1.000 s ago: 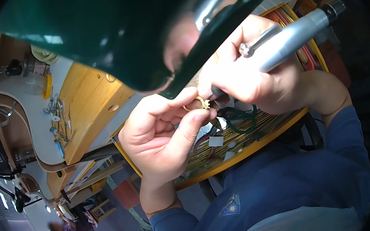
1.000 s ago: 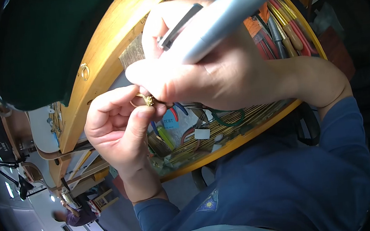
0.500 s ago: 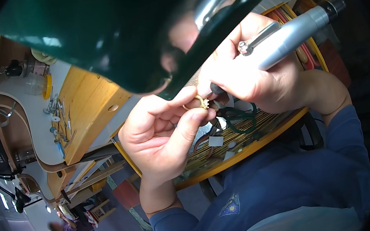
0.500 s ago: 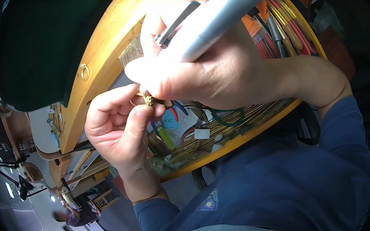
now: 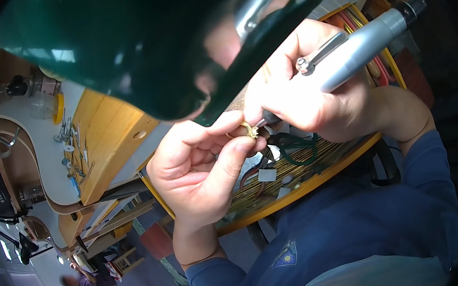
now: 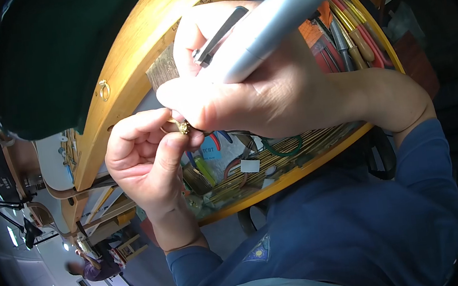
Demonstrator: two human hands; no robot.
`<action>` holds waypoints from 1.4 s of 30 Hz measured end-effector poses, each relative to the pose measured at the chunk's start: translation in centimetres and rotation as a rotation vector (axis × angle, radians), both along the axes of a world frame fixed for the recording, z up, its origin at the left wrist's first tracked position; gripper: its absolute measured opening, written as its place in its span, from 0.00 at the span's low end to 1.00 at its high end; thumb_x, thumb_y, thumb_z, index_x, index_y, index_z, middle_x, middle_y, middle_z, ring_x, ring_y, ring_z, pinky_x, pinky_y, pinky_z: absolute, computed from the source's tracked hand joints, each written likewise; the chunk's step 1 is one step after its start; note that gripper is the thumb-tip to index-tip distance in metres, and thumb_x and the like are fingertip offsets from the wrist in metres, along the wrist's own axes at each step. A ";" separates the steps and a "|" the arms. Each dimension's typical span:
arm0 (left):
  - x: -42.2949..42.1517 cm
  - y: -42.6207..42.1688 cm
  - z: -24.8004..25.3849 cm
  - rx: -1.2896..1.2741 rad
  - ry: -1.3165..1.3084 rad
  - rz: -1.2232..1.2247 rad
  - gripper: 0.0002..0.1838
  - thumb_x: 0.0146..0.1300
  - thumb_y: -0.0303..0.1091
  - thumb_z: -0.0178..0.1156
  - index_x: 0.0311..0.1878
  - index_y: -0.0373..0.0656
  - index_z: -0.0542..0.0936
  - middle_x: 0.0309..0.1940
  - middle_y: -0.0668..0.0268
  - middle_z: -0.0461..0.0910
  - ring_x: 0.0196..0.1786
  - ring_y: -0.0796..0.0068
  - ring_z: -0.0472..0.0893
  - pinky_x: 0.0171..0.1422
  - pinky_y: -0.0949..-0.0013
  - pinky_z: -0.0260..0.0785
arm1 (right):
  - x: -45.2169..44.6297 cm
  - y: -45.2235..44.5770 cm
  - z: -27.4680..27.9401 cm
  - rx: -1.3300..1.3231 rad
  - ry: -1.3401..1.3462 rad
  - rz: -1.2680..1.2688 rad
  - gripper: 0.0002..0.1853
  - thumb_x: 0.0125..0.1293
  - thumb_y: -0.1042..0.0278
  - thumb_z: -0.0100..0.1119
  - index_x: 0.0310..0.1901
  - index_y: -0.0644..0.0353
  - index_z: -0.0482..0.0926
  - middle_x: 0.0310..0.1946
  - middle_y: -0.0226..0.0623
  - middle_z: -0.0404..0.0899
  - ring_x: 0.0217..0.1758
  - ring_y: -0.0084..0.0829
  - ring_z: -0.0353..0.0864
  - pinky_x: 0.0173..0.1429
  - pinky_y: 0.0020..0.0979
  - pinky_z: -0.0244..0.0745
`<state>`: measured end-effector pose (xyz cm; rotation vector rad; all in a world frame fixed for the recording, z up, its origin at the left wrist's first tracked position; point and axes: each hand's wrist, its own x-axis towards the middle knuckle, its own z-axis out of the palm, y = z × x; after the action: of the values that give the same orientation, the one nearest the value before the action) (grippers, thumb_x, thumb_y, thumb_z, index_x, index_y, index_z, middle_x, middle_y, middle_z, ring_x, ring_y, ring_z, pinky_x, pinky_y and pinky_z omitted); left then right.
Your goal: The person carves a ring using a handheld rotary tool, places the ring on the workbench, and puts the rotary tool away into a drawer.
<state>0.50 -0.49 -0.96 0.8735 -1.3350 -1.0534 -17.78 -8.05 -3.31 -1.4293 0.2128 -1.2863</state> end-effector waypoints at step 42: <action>0.5 0.0 -0.3 0.023 0.093 -0.080 0.10 0.61 0.12 0.61 0.44 0.28 0.74 0.47 0.45 0.83 0.41 0.68 0.87 0.48 0.68 0.82 | 0.2 0.3 0.0 0.004 -0.100 -0.019 0.11 0.61 0.72 0.69 0.34 0.65 0.73 0.24 0.29 0.74 0.25 0.15 0.72 0.27 0.21 0.67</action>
<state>1.03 -0.53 -1.26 0.7845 -1.2908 -1.1601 -17.55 -7.80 -3.28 -1.3590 0.1619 -1.3681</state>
